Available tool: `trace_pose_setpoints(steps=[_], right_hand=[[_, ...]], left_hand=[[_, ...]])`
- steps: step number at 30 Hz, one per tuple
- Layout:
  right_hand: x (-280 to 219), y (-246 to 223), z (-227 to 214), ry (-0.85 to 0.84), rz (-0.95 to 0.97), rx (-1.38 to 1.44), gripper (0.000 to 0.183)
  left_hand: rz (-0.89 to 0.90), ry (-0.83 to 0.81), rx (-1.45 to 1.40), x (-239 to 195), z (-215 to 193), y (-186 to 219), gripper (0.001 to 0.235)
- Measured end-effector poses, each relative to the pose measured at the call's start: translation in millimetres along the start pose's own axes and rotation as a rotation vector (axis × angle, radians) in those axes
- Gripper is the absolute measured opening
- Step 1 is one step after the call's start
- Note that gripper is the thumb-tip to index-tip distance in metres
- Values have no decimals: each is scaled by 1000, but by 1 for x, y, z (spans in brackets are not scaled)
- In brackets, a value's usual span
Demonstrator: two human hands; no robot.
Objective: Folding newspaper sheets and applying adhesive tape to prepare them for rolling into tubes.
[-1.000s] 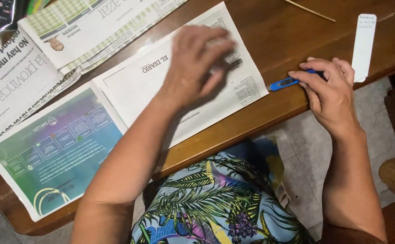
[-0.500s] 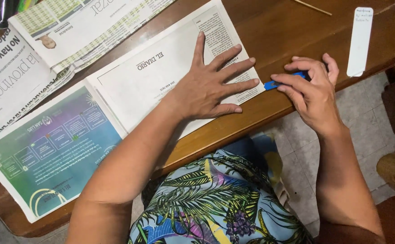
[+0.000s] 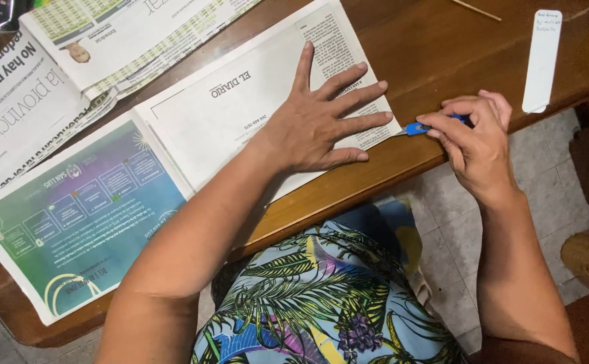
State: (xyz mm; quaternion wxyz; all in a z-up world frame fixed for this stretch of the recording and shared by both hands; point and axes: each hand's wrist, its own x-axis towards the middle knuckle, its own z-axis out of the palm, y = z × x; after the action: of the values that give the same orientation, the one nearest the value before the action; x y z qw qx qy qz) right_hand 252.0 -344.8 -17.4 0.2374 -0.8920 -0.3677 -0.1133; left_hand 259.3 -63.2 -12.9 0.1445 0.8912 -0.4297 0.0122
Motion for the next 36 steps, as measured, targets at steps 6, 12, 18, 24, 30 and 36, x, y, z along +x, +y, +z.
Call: trace_pose_setpoints(steps=[6,12,18,24,30,36], right_hand=[[-3,-12,3,57,13,-1,15],[-5,-11,3,41,18,-6,15],[-1,-25,10,43,-39,-9,13],[0,-54,24,42,14,-7,13],[-1,-83,46,25,-64,-96,27],[10,-120,63,101,-122,-74,24]], left_hand=[[-10,66,-27,-3,8,-3,41],[-8,84,-58,-3,9,-3,39],[-22,92,-85,-3,9,-2,41],[-43,86,-126,-4,2,0,42],[-33,116,-132,-5,6,-1,40],[-8,184,-48,-6,22,-7,35]])
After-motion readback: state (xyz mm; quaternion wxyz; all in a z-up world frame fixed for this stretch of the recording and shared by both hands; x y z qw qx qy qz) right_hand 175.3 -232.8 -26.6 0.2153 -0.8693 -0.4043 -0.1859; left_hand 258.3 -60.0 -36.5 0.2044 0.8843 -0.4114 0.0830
